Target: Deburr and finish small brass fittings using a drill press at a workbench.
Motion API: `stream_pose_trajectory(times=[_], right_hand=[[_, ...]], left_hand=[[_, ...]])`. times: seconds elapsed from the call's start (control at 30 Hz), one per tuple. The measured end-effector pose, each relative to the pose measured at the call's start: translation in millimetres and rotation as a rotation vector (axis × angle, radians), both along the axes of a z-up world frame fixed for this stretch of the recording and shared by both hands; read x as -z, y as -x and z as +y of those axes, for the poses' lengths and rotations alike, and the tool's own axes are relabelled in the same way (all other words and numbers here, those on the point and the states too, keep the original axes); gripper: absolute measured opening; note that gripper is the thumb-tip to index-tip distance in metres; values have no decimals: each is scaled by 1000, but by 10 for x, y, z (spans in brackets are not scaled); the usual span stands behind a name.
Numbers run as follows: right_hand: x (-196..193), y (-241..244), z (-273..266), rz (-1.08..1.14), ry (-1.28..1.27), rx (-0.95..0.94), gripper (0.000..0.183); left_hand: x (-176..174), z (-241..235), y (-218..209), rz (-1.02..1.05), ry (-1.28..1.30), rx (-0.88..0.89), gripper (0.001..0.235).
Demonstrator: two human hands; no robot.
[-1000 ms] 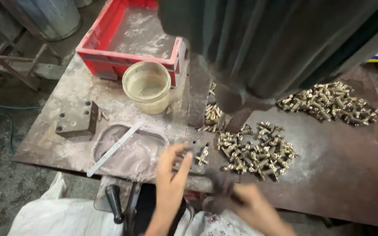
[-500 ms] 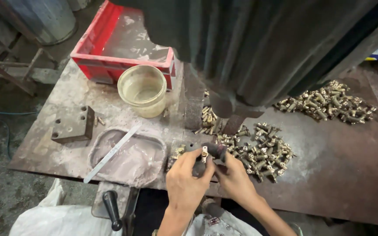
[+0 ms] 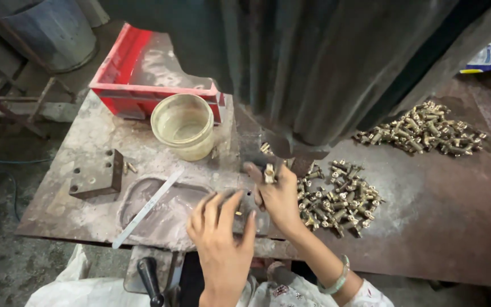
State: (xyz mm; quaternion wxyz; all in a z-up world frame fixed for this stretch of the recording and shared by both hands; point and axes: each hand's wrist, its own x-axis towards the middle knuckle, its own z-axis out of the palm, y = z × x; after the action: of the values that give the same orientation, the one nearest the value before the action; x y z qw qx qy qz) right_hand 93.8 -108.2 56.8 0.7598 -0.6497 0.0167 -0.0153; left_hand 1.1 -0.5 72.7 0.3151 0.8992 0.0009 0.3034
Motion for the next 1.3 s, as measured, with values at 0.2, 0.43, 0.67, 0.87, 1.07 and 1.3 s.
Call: stream_pose_trajectory(times=[0.2,0.43,0.67,0.87,1.07,1.3], right_hand=[[82,-4,-75,44,23,142,24],[253,-168,-301,24,73,-239,37],[285,-129,-195,-52,135,-70,38],[14,-60,-142,-15,-8,-95,33],[73,-96,-126,9,48,-65,40],[85,-85,-112,37,27,-21,30]], left_hand=[[323,4,123,107,-7,83,38],[1274,-775,-48,120,-303,532,41],[1105,-1572,-1119,-28,-604,330,45],[902,-1665,-1244,92,-749,159,16],[1102,-1612,-1318,56,-644,275,16],[937,-1489,-1156,94,-291,465,39]])
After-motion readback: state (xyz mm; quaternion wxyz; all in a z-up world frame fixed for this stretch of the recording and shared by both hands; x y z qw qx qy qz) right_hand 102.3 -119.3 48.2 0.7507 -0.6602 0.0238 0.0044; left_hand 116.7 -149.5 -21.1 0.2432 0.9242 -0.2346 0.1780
